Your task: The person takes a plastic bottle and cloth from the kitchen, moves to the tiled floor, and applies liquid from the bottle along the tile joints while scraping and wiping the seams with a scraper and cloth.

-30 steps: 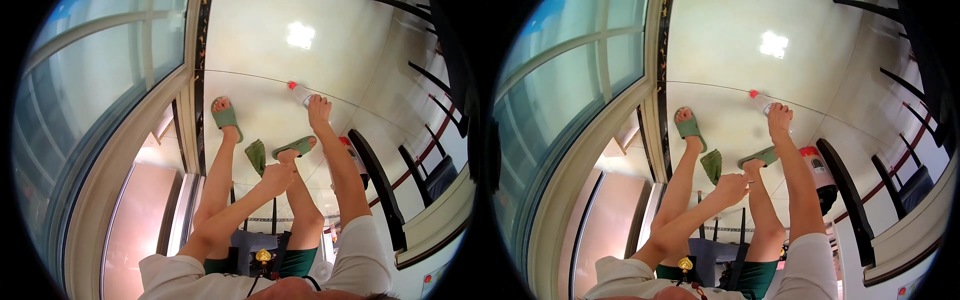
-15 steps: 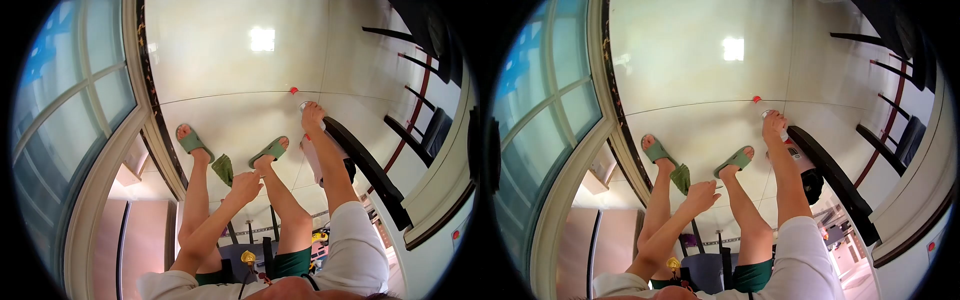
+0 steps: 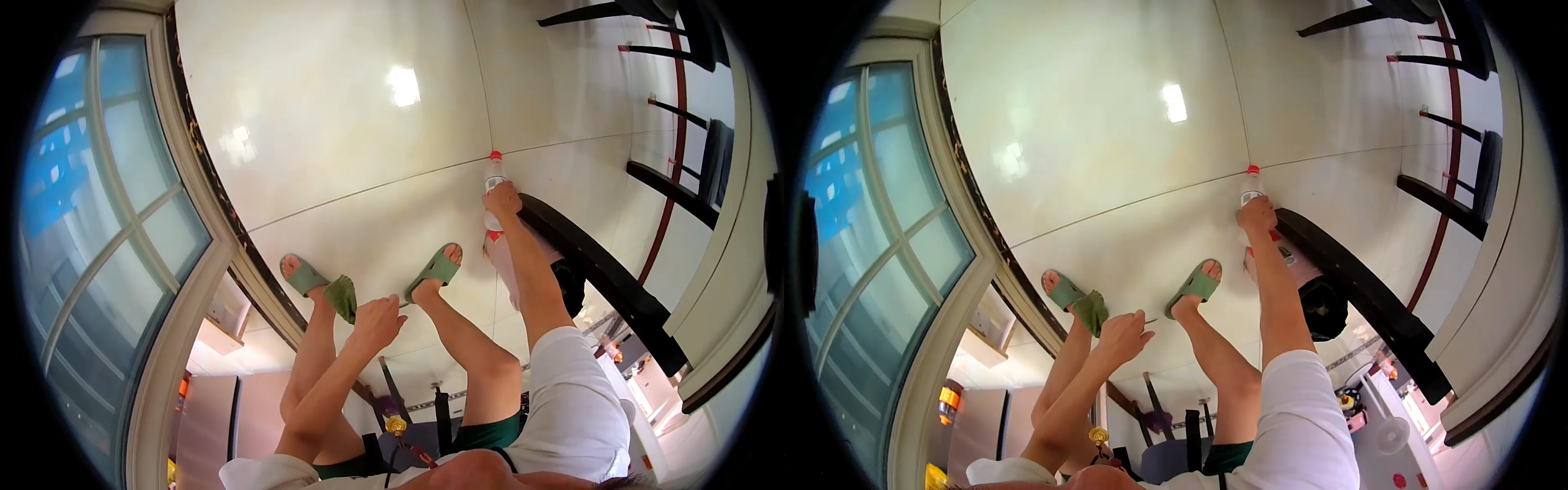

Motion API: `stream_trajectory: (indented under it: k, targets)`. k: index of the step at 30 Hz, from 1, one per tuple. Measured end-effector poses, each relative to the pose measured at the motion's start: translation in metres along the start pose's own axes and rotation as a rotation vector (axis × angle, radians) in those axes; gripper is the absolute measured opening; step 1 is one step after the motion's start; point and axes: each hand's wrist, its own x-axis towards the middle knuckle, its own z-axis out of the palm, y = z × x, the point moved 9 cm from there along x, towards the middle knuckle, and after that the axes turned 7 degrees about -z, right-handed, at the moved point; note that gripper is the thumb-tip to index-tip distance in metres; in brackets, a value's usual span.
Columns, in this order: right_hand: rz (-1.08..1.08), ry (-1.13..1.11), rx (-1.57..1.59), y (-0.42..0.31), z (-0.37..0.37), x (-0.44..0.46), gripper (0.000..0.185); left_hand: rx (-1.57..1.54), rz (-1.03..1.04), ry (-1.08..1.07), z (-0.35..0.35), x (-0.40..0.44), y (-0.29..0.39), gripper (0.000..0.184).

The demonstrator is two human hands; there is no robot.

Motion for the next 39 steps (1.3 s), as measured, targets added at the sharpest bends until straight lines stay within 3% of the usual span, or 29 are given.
stream_trajectory:
  k: [4, 10, 14, 25, 31, 34, 39]
  targets:
    - [0.089, 0.040, 0.192, 0.018, 0.002, 0.018, 0.063, 0.075, 0.031, 0.008, -0.022, 0.009, 0.006, 0.030]
    - [0.124, -0.070, 0.385, 0.043, 0.001, 0.047, 0.063, 0.149, -0.002, -0.030, -0.043, 0.025, 0.009, 0.031]
    - [0.197, 0.057, 0.372, 0.073, -0.002, 0.073, 0.054, 0.203, 0.025, 0.040, -0.064, 0.033, 0.010, 0.031]
    - [0.254, -0.036, 0.673, 0.109, -0.017, 0.138, 0.048, 0.308, 0.054, 0.180, -0.128, 0.068, 0.008, 0.029]
    - [0.301, -0.108, 0.690, 0.135, -0.015, 0.172, 0.040, 0.419, 0.058, 0.293, -0.161, 0.071, 0.015, 0.025]
    - [0.351, 0.000, 0.832, 0.151, -0.025, 0.181, 0.031, 0.401, 0.098, 0.370, -0.167, 0.061, 0.019, 0.027]
    - [0.310, -0.056, 0.866, 0.162, -0.050, 0.180, 0.029, 0.329, 0.128, 0.423, -0.168, 0.043, 0.039, 0.028]
